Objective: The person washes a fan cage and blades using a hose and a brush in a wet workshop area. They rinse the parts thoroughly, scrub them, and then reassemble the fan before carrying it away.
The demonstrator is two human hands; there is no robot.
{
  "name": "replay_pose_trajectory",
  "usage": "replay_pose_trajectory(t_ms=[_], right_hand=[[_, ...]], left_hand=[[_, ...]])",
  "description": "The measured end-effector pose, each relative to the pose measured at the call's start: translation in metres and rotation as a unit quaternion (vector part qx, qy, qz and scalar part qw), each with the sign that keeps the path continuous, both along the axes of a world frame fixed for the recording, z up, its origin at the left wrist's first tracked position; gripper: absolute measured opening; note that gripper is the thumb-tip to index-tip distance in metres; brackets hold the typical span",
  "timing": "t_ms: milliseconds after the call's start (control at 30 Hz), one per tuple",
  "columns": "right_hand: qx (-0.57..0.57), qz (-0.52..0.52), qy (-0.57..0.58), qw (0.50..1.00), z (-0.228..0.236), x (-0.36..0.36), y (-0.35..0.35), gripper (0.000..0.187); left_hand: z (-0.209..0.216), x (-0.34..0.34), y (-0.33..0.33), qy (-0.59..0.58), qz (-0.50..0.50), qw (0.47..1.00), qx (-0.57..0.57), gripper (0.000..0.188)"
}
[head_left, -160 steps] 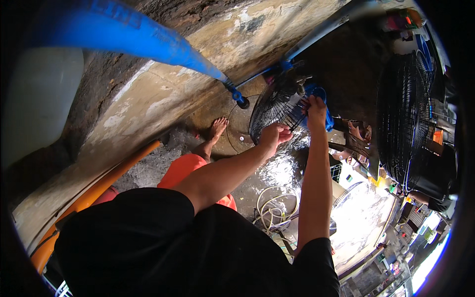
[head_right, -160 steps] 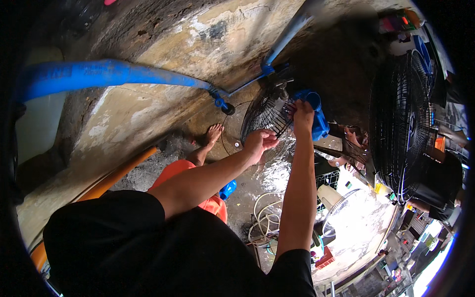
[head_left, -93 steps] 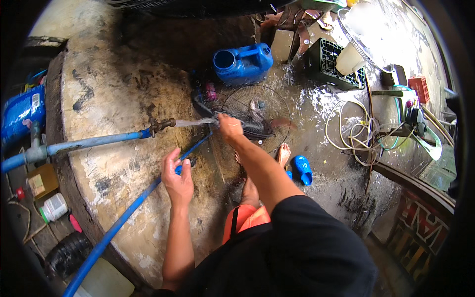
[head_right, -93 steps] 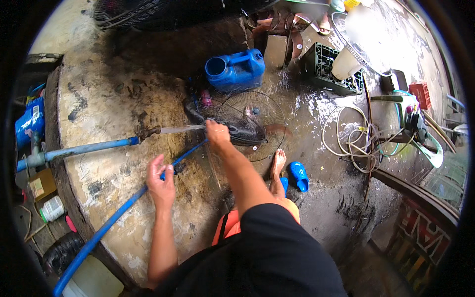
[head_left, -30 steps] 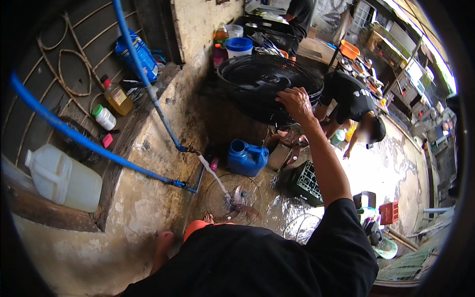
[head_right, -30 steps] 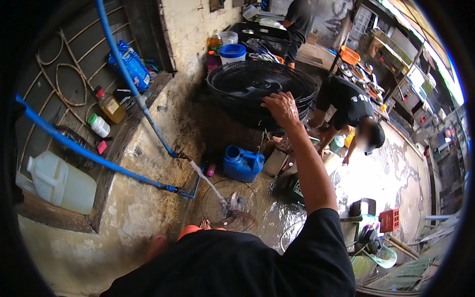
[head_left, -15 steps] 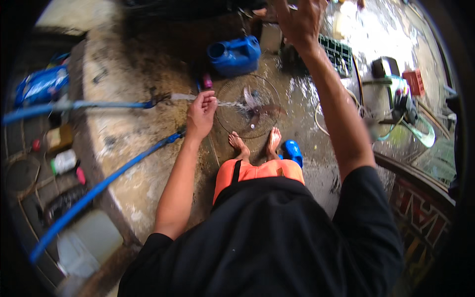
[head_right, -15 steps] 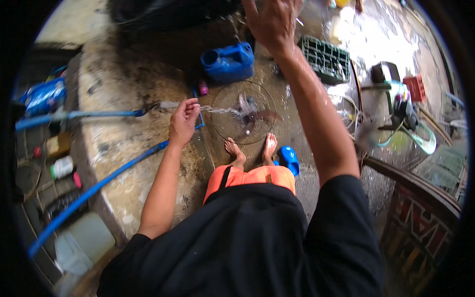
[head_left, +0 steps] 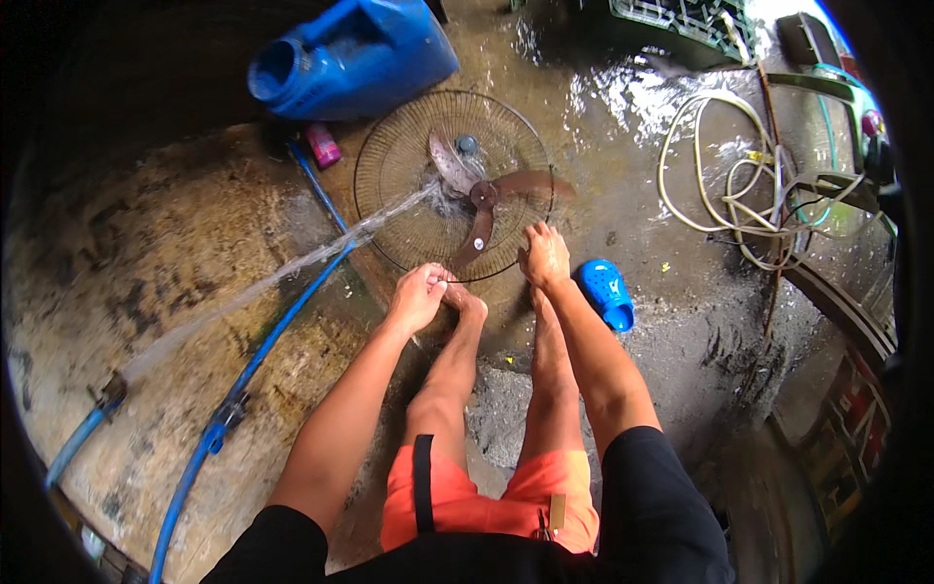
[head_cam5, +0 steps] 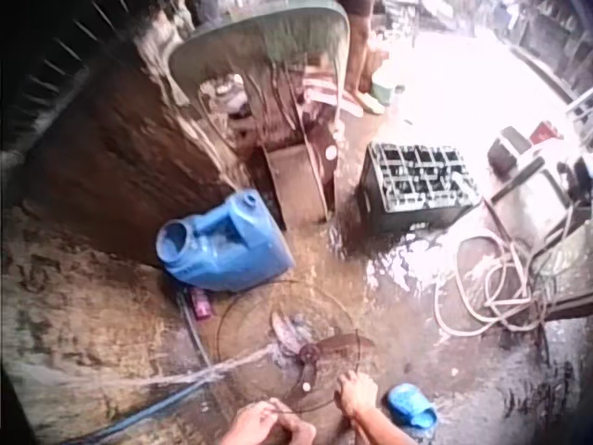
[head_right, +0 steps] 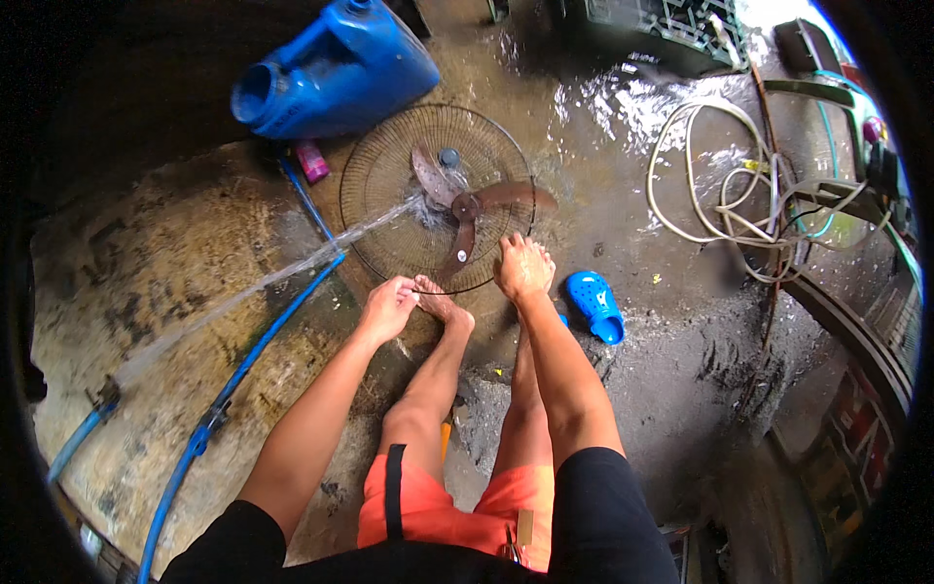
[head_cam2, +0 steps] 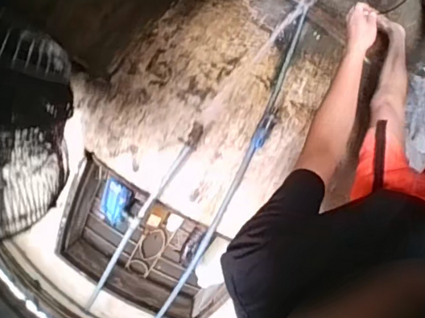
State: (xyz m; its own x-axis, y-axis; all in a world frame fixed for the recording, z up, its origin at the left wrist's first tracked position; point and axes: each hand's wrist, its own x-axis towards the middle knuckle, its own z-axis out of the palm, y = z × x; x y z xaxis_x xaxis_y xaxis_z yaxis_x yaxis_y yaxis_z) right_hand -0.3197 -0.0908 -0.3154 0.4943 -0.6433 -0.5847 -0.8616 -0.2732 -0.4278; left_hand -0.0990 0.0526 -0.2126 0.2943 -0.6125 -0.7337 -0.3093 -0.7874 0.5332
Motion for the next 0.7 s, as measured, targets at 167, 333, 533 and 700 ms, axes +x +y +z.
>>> replay_pose_trajectory(t_ms=[167, 333, 533, 700], right_hand=[[-0.116, 0.137, -0.053, 0.982, -0.083, 0.027, -0.024, 0.06], [-0.149, 0.265, 0.059, 0.951, -0.149, 0.064, -0.063, 0.068], [0.09, 0.138, 0.074, 0.984, -0.144, 0.036, -0.051, 0.022], [0.083, -0.02, 0.002, 0.996, -0.056, -0.058, -0.054, 0.013]], left_hand=[[-0.095, -0.018, -0.001, -0.052, -0.08, 0.994, 0.057, 0.026], [-0.124, -0.035, -0.021, -0.071, -0.11, 0.991, -0.017, 0.025], [-0.148, -0.011, -0.052, -0.167, -0.107, 0.98, 0.008, 0.028], [-0.169, 0.013, -0.069, -0.19, -0.138, 0.971, 0.044, 0.03]])
